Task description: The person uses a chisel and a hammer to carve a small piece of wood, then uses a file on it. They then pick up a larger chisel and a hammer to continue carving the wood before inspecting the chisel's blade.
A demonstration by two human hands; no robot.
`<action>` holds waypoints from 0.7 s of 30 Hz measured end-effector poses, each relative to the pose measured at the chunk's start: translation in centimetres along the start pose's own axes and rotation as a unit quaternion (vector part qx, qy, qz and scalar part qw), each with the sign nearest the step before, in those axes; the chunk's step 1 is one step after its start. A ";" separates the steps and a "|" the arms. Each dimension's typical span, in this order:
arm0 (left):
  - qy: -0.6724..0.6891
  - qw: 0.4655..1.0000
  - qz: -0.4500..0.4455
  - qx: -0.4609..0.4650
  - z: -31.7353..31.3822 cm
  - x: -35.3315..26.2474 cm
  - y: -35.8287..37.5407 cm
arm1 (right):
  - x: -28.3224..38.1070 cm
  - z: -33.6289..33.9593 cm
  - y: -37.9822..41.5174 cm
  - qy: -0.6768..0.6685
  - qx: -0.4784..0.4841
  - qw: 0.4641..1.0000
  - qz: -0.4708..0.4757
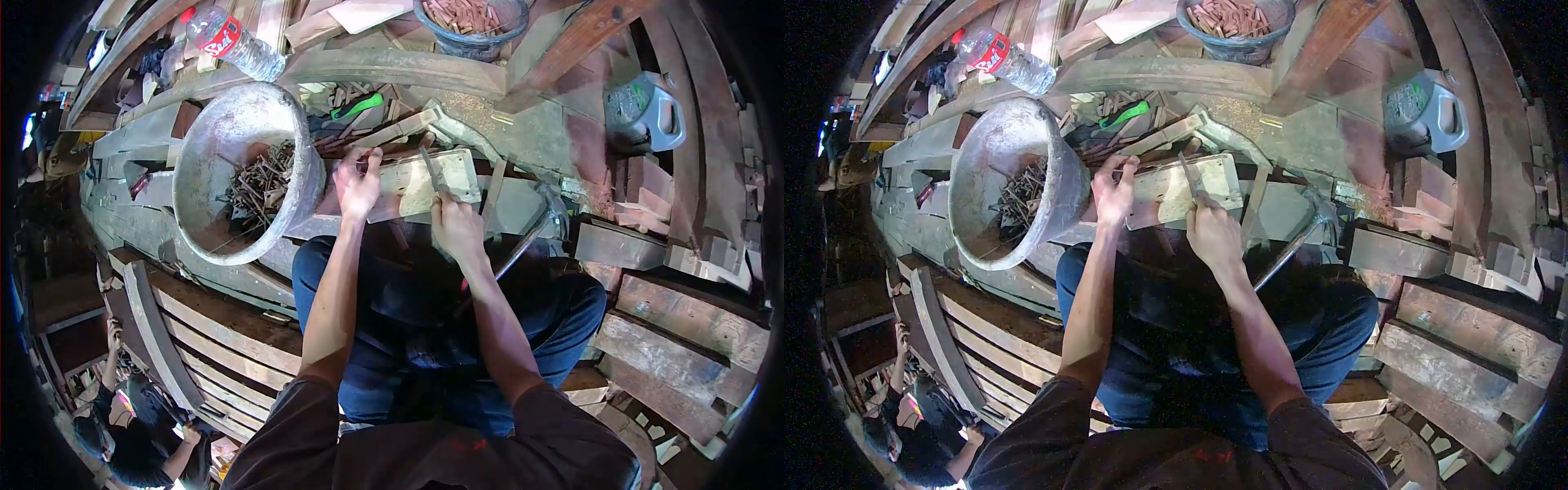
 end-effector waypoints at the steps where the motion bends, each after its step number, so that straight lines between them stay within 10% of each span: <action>1: 0.006 1.000 0.012 0.002 0.1 -0.2 0.0 | 0.0 0.0 0.0 0.008 0.005 1.000 -0.005; 10: 0.028 0.999 -0.029 -0.014 0.0 0.2 -0.4 | 1.4 2.0 -0.2 -0.049 -0.119 0.992 0.007; 21: 0.007 1.000 -0.013 -0.003 -0.2 0.5 -0.2 | -3.4 -3.9 0.3 -0.134 0.131 0.973 -0.135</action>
Point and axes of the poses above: each hand's wrist, its own y-axis away from the middle knuckle, its own z-axis out of the back of the hand, x = y × z, the point moved 6 cm from there along -y, towards the middle knuckle, and after that the axes turned 8 degrees about -x, right-handed, at the moved point
